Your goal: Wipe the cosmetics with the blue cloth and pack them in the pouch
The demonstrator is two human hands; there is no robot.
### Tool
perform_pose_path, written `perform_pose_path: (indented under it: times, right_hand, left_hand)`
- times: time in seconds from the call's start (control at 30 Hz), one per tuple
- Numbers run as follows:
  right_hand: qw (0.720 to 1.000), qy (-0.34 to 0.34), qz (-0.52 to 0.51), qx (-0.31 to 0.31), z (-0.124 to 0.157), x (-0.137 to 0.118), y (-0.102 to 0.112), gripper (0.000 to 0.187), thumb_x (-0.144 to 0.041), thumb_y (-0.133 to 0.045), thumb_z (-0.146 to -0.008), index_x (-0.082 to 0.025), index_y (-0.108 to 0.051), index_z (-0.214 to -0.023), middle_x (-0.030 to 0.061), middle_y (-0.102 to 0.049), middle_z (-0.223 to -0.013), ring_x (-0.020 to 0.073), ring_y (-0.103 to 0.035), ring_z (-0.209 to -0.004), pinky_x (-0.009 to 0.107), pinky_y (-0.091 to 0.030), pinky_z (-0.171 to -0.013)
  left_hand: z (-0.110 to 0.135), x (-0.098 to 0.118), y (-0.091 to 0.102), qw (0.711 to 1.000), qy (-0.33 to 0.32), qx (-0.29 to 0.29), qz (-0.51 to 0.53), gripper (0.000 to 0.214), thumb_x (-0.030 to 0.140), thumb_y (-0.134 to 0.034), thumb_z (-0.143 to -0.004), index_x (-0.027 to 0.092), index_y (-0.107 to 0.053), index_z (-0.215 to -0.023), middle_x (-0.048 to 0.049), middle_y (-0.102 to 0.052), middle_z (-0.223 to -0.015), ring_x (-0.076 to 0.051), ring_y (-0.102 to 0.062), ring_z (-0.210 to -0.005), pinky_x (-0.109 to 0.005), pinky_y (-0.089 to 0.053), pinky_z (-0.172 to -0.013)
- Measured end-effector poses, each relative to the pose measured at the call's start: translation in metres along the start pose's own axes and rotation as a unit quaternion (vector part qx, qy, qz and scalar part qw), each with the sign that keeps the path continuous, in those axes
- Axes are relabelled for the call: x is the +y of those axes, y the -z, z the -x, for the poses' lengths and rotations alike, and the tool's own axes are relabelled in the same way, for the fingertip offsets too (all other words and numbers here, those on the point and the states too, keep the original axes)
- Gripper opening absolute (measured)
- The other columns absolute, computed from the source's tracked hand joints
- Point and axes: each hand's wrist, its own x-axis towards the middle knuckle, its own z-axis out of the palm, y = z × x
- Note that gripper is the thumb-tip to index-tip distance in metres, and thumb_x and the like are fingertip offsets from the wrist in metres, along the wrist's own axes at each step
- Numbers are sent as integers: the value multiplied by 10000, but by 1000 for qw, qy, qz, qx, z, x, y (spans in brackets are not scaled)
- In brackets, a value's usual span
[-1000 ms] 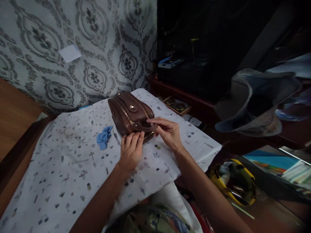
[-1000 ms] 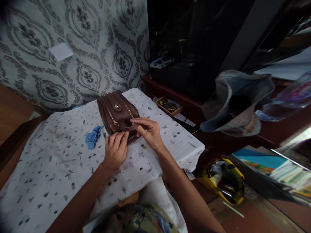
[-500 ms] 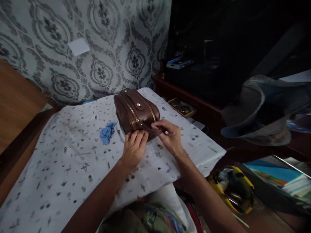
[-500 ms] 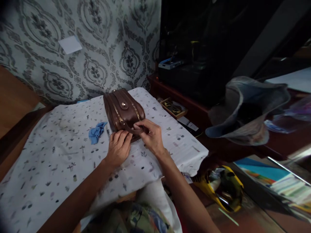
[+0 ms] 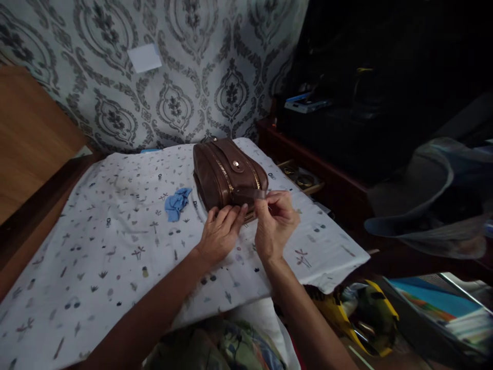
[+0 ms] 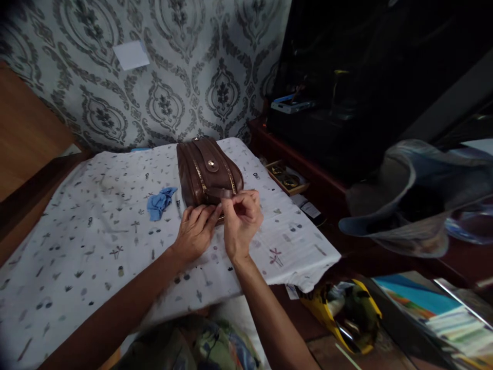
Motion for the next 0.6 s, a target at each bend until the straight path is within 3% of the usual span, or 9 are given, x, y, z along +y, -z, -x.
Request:
perform_pose_path:
  times: [0.07,0.13,0.2,0.27,0.47,0.6]
  right_hand:
    - [998,-34,0,-49,3,-5,0,361,-437,-641,-927,-211,-620,-648,6,-529,-649,164,-536,-660,315,-473,-658]
    - [991,-80,-17,-102,6,-8,-1,391,-514,-523,-987,-206,-730,-864,29,-610,-701,160,-556,-607,321,-496,-616]
    - [988,-85,-24,-130,8,-6,-3,410,-523,-486,-1001,-223,-711,-1168,71,-689,-906,172,-611,-666,321,-527,-614]
    - [989,-44,-9,-144,7,-1,-4,426,-476,-521,-991,-254,-625,-1339,108,-672,-1147,203,-656,-818,334,-561,-660]
    - [966,79,105,-224,-13,9,-1,420,-301,-501,-987,-296,-569,-1401,100,-502,-1452,257,-627,-1102,416,-579,-865]
    - [950,41,63,-301,-27,5,2,468,-288,-526,-972,-303,-527,-1440,100,-592,-1365,184,-643,-757,366,-584,-687]
  left_hand:
    - [1,0,-1,1000,-1,14,4,382,180,-452,-990,148,-619,-1333,-115,-693,-1218,-252,-571,-1125,-412,-409,-976]
    - [1,0,-3,1000,-6,21,10,335,185,-463,-987,173,-669,-1251,-111,-694,-1216,-258,-573,-1125,-422,-411,-973]
    - [2,0,-4,1000,-11,12,12,310,190,-477,-982,181,-684,-1212,-117,-690,-1213,-267,-568,-1142,-436,-411,-980]
    - [3,0,-5,1000,-17,-6,11,312,193,-487,-978,175,-674,-1226,-123,-689,-1193,-273,-561,-1160,-442,-412,-986]
    - [3,-1,-6,999,-13,35,14,299,169,-482,-982,158,-683,-1204,-114,-705,-1154,-251,-579,-1126,-431,-415,-972]
    - [2,-2,-3,999,-17,42,18,327,140,-438,-993,143,-668,-1226,-111,-707,-1168,-238,-579,-1121,-418,-414,-961]
